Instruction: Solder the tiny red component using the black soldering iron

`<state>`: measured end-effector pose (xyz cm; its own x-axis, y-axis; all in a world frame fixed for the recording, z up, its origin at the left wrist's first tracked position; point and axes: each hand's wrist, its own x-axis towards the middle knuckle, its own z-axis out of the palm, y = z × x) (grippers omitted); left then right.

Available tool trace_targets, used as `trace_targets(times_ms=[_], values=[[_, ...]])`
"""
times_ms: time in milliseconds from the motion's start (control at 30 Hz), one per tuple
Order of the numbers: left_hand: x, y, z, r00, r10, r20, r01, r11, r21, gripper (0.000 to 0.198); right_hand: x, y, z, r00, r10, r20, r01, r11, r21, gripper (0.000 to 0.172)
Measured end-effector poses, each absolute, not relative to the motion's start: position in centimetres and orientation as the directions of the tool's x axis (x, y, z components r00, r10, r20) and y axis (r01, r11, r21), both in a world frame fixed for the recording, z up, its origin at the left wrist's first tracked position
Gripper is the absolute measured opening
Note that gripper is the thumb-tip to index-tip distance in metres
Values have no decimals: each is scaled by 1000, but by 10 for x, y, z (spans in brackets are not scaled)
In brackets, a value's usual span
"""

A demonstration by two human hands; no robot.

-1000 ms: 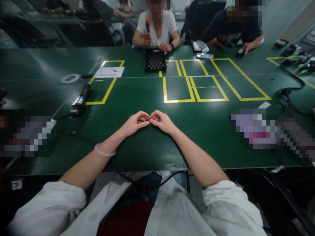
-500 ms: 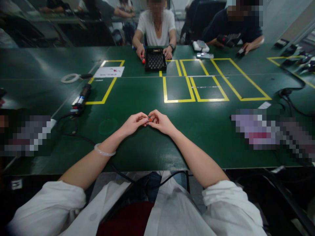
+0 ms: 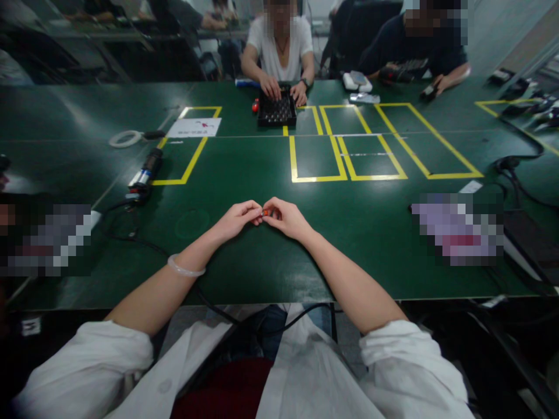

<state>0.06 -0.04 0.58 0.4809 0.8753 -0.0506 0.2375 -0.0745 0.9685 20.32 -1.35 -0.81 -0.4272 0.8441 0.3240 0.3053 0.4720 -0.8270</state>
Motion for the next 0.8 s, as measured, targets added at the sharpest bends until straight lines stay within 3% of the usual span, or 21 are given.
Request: trace_targets(times_ms=[500, 800], values=[[0, -3, 5, 484, 874, 36, 277, -192, 942, 33, 207, -11, -9, -390, 862, 324, 336, 461, -821, 14], [-11, 3, 13, 473, 881, 33, 318, -206, 926, 42, 209, -8, -10, -376, 878, 296, 348, 430, -833, 15]])
